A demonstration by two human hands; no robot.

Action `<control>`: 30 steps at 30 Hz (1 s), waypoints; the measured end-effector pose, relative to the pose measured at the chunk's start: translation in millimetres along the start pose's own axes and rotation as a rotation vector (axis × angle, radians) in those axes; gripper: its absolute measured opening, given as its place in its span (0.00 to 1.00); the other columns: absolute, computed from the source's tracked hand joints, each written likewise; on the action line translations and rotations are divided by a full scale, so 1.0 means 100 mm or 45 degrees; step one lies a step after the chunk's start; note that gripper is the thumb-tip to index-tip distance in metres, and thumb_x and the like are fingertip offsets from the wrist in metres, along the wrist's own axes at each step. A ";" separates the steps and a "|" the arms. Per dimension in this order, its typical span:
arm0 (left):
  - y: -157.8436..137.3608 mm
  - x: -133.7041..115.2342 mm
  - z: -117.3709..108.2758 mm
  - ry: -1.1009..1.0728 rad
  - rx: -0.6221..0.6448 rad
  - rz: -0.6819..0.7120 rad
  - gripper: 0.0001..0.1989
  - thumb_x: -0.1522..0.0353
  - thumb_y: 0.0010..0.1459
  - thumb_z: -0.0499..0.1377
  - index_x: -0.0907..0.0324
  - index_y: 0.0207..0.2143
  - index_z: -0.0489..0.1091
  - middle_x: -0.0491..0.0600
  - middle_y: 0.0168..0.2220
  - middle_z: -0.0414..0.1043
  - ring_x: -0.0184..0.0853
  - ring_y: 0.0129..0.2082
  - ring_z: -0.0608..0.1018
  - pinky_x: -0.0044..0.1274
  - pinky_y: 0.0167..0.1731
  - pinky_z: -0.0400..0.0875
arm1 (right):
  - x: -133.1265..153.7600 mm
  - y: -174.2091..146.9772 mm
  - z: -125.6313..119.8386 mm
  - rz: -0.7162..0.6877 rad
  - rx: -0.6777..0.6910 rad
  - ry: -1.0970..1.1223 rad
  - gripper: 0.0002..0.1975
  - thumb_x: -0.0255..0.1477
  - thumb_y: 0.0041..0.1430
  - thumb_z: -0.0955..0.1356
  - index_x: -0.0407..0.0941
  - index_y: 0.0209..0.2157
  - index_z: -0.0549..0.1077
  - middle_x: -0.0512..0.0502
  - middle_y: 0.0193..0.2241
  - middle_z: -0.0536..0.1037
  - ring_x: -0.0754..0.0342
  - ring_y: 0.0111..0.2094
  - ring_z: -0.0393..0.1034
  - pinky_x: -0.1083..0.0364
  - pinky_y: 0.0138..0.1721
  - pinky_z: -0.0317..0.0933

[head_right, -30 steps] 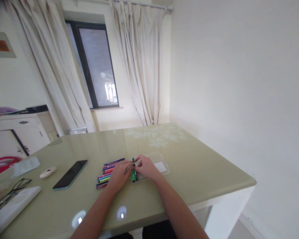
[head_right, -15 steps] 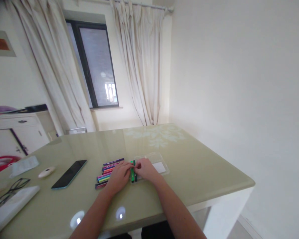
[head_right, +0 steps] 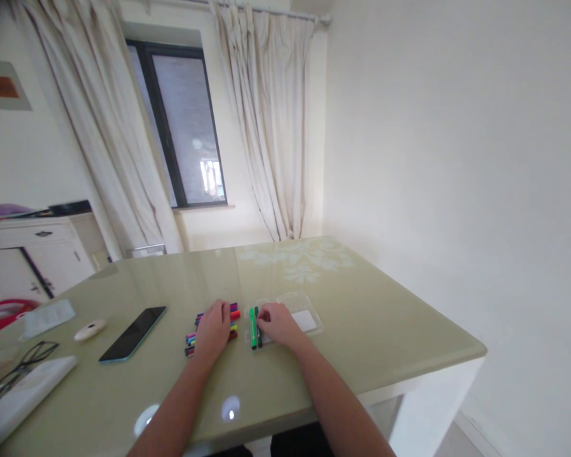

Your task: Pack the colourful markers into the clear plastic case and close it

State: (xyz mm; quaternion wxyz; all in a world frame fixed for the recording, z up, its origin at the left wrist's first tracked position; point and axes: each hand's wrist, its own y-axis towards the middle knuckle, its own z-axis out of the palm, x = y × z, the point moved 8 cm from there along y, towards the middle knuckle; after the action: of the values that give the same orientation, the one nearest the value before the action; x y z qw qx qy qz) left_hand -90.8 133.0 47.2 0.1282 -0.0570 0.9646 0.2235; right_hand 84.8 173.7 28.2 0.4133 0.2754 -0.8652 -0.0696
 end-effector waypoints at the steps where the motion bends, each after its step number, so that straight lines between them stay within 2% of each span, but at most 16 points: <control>1: 0.00 0.02 -0.03 -0.001 -0.016 -0.030 0.18 0.65 0.71 0.40 0.58 0.39 0.69 0.55 0.37 0.77 0.40 0.39 0.79 0.28 0.40 0.65 | -0.01 0.00 0.01 0.002 0.002 0.003 0.04 0.23 0.53 0.70 0.44 0.27 0.78 0.51 0.24 0.78 0.56 0.28 0.70 0.59 0.30 0.58; 4: -0.05 0.02 -0.05 0.052 0.069 -0.062 0.19 0.61 0.70 0.43 0.56 0.37 0.71 0.53 0.34 0.79 0.40 0.35 0.79 0.27 0.35 0.64 | -0.03 0.01 0.01 0.010 -0.003 0.005 0.04 0.23 0.54 0.70 0.44 0.27 0.78 0.51 0.24 0.78 0.56 0.28 0.70 0.59 0.30 0.58; 7: -0.11 -0.09 0.00 0.100 0.232 0.016 0.21 0.59 0.69 0.46 0.56 0.32 0.73 0.53 0.33 0.80 0.40 0.34 0.80 0.26 0.33 0.64 | -0.03 0.01 0.00 0.003 -0.014 0.012 0.05 0.24 0.54 0.70 0.44 0.27 0.78 0.51 0.24 0.78 0.56 0.28 0.70 0.59 0.31 0.58; 9: -0.13 -0.17 0.03 0.129 0.285 0.058 0.22 0.59 0.69 0.45 0.56 0.33 0.74 0.53 0.34 0.80 0.40 0.34 0.80 0.26 0.33 0.63 | -0.02 0.01 -0.01 0.005 -0.024 0.019 0.05 0.24 0.54 0.69 0.44 0.28 0.78 0.51 0.25 0.78 0.56 0.28 0.70 0.59 0.31 0.58; 13: -0.13 -0.23 0.02 0.127 0.264 0.088 0.20 0.60 0.70 0.45 0.56 0.34 0.73 0.51 0.34 0.80 0.38 0.35 0.80 0.24 0.32 0.61 | -0.02 0.01 -0.01 0.016 -0.025 0.033 0.05 0.24 0.54 0.69 0.44 0.28 0.79 0.51 0.25 0.79 0.56 0.29 0.70 0.59 0.32 0.58; 18: -0.10 -0.16 0.02 0.002 0.164 0.092 0.17 0.63 0.69 0.47 0.57 0.32 0.70 0.49 0.33 0.78 0.37 0.35 0.79 0.25 0.33 0.62 | -0.04 0.01 -0.02 0.034 -0.038 0.052 0.05 0.24 0.54 0.69 0.44 0.28 0.79 0.51 0.25 0.79 0.56 0.29 0.70 0.59 0.32 0.58; 22: -0.11 -0.21 0.11 -0.065 0.192 0.245 0.12 0.67 0.66 0.51 0.57 0.30 0.69 0.51 0.36 0.75 0.38 0.39 0.76 0.25 0.39 0.64 | -0.03 0.01 -0.01 0.024 -0.023 0.048 0.04 0.25 0.54 0.70 0.44 0.29 0.79 0.51 0.25 0.79 0.56 0.29 0.70 0.59 0.32 0.58; 27: -0.15 -0.30 0.15 -0.237 0.179 0.357 0.08 0.70 0.63 0.51 0.57 0.35 0.69 0.51 0.39 0.72 0.39 0.40 0.75 0.27 0.41 0.65 | 0.00 0.01 -0.02 0.039 -0.017 0.056 0.04 0.24 0.54 0.70 0.44 0.28 0.79 0.51 0.25 0.78 0.56 0.28 0.69 0.59 0.31 0.58; 30: -0.17 -0.32 0.16 -0.328 0.196 0.405 0.08 0.74 0.59 0.52 0.57 0.38 0.69 0.51 0.41 0.71 0.39 0.43 0.74 0.27 0.44 0.66 | 0.00 0.01 -0.02 0.060 -0.009 0.047 0.04 0.24 0.54 0.70 0.44 0.28 0.79 0.51 0.25 0.78 0.56 0.28 0.69 0.59 0.31 0.57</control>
State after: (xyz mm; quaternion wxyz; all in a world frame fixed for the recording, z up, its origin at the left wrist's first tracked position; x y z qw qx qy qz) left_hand -54.0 126.3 34.9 0.2175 0.1350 0.9513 0.1720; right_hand 86.4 174.5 29.8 0.4316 0.2547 -0.8634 -0.0580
